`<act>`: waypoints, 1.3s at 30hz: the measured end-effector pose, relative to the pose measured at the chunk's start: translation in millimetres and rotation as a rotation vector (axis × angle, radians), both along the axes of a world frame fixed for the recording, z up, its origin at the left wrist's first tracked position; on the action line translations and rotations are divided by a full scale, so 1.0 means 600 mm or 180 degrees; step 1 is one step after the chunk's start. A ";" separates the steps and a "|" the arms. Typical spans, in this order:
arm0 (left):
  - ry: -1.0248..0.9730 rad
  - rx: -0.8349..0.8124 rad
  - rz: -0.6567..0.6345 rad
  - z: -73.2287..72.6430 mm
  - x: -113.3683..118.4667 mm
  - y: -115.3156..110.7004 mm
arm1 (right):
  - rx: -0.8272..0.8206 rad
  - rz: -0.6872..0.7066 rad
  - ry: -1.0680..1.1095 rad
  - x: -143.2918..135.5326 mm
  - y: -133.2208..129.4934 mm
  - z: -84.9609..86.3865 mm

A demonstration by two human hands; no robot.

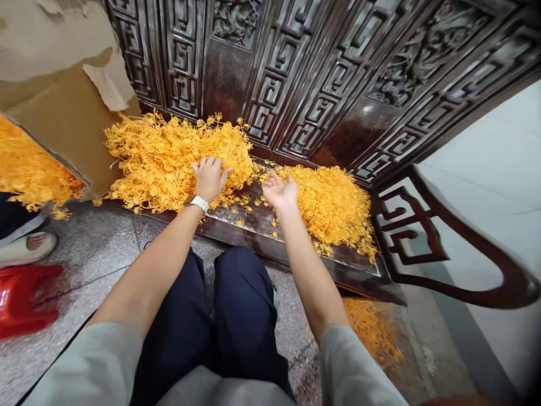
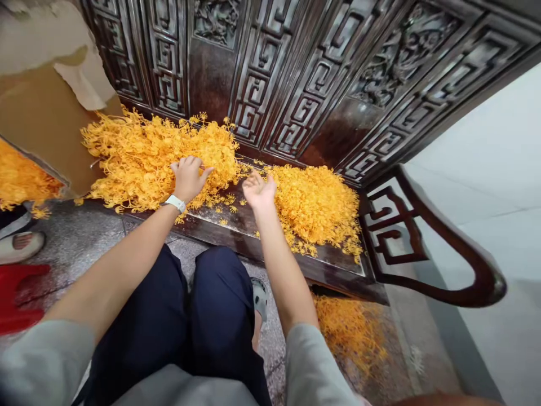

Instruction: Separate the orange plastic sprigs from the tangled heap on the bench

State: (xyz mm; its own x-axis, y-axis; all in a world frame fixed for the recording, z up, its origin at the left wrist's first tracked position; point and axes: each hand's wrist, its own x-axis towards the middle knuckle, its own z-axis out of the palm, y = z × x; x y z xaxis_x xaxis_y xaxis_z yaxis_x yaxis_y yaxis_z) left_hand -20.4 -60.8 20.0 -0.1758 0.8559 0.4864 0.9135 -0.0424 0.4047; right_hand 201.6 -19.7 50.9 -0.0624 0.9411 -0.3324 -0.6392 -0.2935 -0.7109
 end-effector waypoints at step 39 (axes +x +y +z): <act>-0.2684 0.1056 -0.0636 0.066 0.049 -0.009 | 0.2807 0.0568 -0.1313 -0.114 0.056 0.300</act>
State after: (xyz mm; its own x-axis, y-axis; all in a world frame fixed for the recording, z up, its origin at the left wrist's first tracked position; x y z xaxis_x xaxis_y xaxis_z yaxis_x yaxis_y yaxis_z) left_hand 8.7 -66.2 59.8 -0.4470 0.7483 0.4901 0.2857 -0.3998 0.8709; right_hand 133.2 14.0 230.7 -0.2645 0.8501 0.4554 -0.2901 0.3802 -0.8782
